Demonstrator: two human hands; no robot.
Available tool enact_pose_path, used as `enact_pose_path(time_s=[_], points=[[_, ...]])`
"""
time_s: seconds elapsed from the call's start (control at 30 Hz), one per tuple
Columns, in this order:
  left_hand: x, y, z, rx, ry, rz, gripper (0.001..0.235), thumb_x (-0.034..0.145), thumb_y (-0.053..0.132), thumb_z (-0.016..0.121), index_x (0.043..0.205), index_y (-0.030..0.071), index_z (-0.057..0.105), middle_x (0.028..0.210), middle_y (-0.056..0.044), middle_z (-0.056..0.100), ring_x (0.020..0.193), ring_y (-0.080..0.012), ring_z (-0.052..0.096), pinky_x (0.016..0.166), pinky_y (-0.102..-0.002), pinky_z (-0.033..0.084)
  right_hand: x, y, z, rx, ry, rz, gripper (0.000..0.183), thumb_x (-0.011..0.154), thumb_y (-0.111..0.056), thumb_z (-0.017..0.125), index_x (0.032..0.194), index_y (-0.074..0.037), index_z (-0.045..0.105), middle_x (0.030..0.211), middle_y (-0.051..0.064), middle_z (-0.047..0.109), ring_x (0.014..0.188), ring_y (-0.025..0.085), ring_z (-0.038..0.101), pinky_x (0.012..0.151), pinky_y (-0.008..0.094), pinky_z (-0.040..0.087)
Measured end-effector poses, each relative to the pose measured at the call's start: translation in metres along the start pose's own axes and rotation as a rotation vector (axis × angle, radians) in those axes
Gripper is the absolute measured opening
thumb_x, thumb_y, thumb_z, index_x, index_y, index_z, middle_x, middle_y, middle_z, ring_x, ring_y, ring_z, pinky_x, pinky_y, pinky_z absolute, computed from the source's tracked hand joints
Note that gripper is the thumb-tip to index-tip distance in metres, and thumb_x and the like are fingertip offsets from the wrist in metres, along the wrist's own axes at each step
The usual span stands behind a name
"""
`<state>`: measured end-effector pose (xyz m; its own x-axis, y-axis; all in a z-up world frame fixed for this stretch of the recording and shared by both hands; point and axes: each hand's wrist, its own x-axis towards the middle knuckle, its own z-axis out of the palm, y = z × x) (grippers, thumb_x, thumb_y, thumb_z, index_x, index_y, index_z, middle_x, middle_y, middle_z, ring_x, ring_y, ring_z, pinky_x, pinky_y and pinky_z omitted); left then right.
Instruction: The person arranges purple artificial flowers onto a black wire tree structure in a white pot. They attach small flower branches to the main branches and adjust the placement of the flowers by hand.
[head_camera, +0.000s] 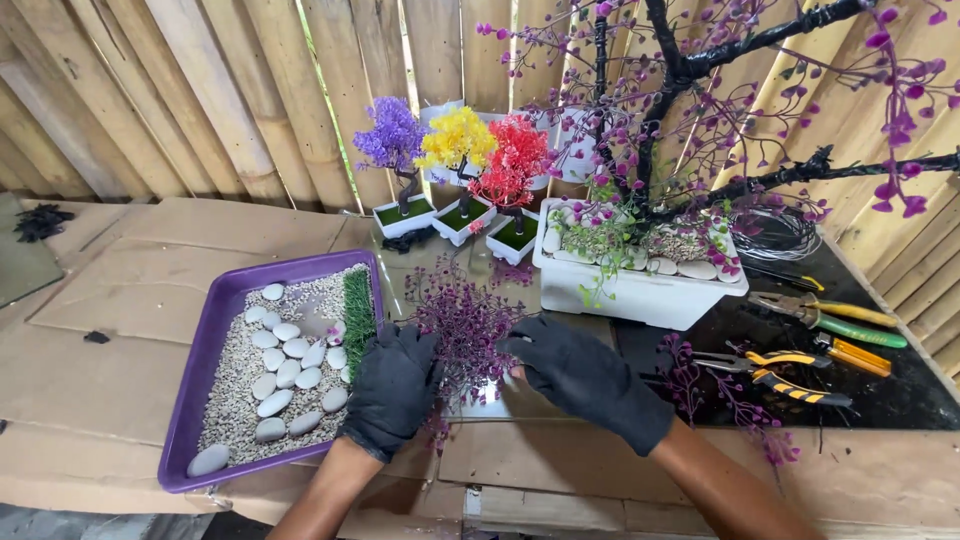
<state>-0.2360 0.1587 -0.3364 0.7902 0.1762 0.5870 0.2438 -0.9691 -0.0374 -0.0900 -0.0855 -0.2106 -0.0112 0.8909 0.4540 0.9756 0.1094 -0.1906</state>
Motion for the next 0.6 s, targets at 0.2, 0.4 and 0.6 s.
enact_pose_path(time_s=[0.2,0.4,0.6], points=[[0.006,0.006,-0.001,0.026,-0.067,0.032,0.017,0.081,0.035,0.067,0.087,0.02,0.066,0.086,-0.007,0.064,0.092,-0.0366,0.065,0.069,-0.048,0.056,-0.042,0.104,0.122,-0.22,0.1,-0.144,0.042,0.106,-0.028,0.058,0.143,-0.008,0.056,0.143,0.022,0.058,0.13,0.04,0.054,0.115,0.048,0.04],[0.001,0.0,0.003,-0.147,0.109,-0.05,0.013,0.092,0.036,0.065,0.096,0.024,0.07,0.096,-0.007,0.067,0.098,-0.0378,0.066,0.07,-0.048,0.059,-0.046,0.099,0.116,-0.14,0.041,-0.021,0.04,0.106,-0.034,0.06,0.136,-0.007,0.061,0.136,0.024,0.061,0.124,0.041,0.059,0.114,0.05,0.04],[0.014,-0.002,-0.037,-0.581,0.14,-0.294,0.018,0.095,0.029,0.07,0.08,0.022,0.069,0.075,-0.007,0.068,0.084,-0.0429,0.066,0.07,-0.047,0.059,-0.033,0.089,0.105,-0.115,0.027,0.034,0.031,0.105,-0.041,0.057,0.123,-0.016,0.066,0.12,0.009,0.069,0.106,0.03,0.065,0.105,0.043,0.05]])
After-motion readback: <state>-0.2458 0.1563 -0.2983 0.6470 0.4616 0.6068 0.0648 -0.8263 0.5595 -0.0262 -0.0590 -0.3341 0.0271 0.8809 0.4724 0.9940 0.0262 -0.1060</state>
